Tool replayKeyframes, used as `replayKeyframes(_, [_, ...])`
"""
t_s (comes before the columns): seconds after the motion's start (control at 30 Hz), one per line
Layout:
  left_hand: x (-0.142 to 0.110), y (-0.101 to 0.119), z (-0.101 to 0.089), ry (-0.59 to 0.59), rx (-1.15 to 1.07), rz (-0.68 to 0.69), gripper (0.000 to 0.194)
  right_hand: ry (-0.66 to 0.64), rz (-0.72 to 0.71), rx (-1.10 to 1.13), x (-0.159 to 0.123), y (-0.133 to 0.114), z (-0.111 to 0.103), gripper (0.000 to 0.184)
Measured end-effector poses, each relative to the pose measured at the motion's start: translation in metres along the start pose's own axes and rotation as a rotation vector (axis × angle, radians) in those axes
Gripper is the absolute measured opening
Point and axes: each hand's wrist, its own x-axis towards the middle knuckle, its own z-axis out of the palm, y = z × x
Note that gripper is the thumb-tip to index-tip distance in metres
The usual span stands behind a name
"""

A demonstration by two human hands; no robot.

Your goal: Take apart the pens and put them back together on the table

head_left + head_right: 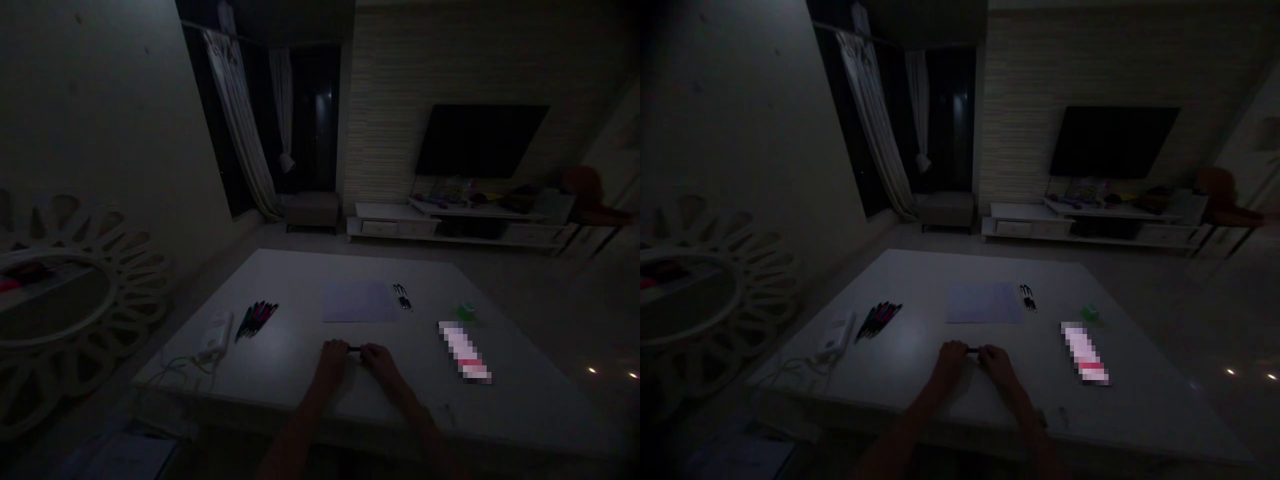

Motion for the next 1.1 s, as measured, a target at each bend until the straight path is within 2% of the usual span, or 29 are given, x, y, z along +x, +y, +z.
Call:
replayKeyframes(0.47, [-0.001,0.004,-0.007,-0.079,0.002,0.002,0.017,0.014,-0.074,-0.089,-0.006,0.004,-0.003,0.045])
replayKeyframes(0.83, [-0.001,0.001,-0.003,-0.016,0.013,0.03,0.016,0.047,-0.09,-0.061,-0.006,0.003,-0.004,0.042])
replayKeyframes(1.1, [-0.001,-0.002,0.004,0.086,-0.04,0.08,0.017,0.058,-0.021,-0.099,-0.006,-0.002,-0.002,0.055])
